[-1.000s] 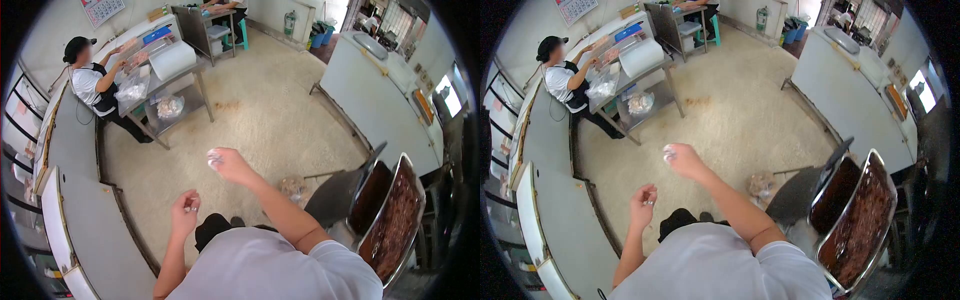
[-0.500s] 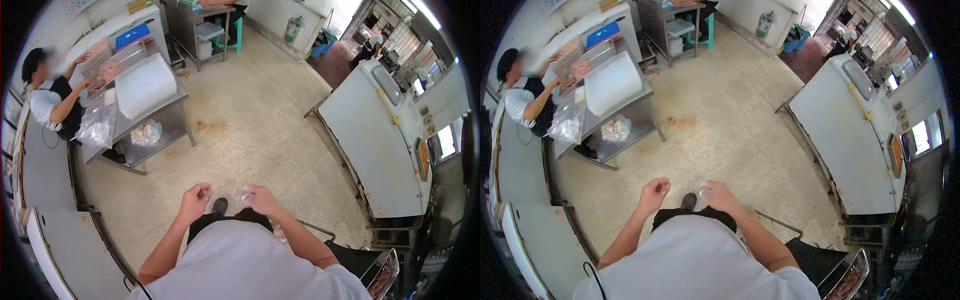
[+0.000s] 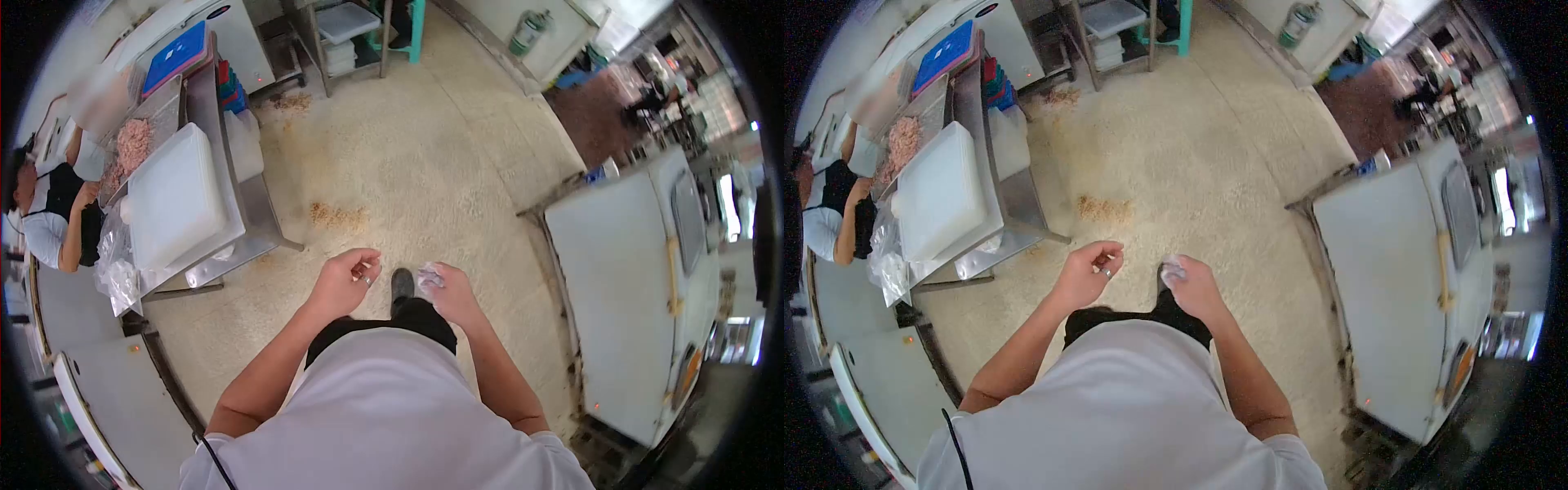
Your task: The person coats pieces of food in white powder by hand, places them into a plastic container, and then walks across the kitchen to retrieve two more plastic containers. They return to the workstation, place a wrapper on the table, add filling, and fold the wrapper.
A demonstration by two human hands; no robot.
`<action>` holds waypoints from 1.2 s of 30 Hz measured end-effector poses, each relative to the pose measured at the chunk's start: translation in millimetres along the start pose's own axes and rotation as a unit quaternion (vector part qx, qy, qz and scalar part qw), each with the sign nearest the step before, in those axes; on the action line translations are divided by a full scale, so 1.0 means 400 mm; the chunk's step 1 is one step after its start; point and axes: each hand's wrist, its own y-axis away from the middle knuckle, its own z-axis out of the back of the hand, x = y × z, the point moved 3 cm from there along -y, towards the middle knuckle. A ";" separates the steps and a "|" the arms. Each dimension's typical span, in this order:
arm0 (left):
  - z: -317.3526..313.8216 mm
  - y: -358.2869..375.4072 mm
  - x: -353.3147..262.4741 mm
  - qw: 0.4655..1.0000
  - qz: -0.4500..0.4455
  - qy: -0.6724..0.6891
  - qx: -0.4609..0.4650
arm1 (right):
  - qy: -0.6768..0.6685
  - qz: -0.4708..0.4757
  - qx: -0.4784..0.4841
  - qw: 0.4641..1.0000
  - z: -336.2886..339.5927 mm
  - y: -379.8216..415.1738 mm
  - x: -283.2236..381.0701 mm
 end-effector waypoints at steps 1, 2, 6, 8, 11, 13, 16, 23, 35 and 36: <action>0.004 -0.056 -0.020 1.000 0.005 -0.001 -0.012 | -0.029 0.017 0.020 0.999 0.033 -0.086 0.042; 0.013 -0.105 -0.038 0.999 -0.013 -0.011 -0.035 | -0.003 0.030 0.044 0.999 0.063 -0.166 0.087; 0.081 -0.286 -0.061 0.991 0.040 0.023 -0.128 | 0.077 0.084 0.137 0.984 0.130 -0.472 0.265; 0.120 -0.387 -0.035 0.982 0.062 0.039 -0.173 | 0.084 0.111 0.163 0.977 0.128 -0.609 0.328; 0.177 -0.558 0.025 0.971 0.099 0.054 -0.209 | 0.067 0.132 0.174 0.974 0.104 -0.820 0.370; 0.220 -0.699 0.070 0.964 0.124 0.087 -0.219 | 0.065 0.123 0.174 0.975 0.087 -0.973 0.386; 0.286 -0.912 0.121 0.962 0.152 0.068 -0.215 | 0.113 0.123 0.171 0.971 0.078 -1.180 0.432; 0.395 -1.333 0.212 0.943 0.175 0.134 -0.251 | 0.134 0.071 0.177 0.972 0.079 -1.684 0.399; 0.197 -1.724 0.684 0.790 0.294 0.317 -0.435 | -0.029 -0.138 0.139 0.980 -0.141 -3.043 -0.145; 0.167 -1.741 0.706 0.783 0.320 0.333 -0.417 | 0.007 -0.118 0.135 0.984 -0.153 -3.176 -0.184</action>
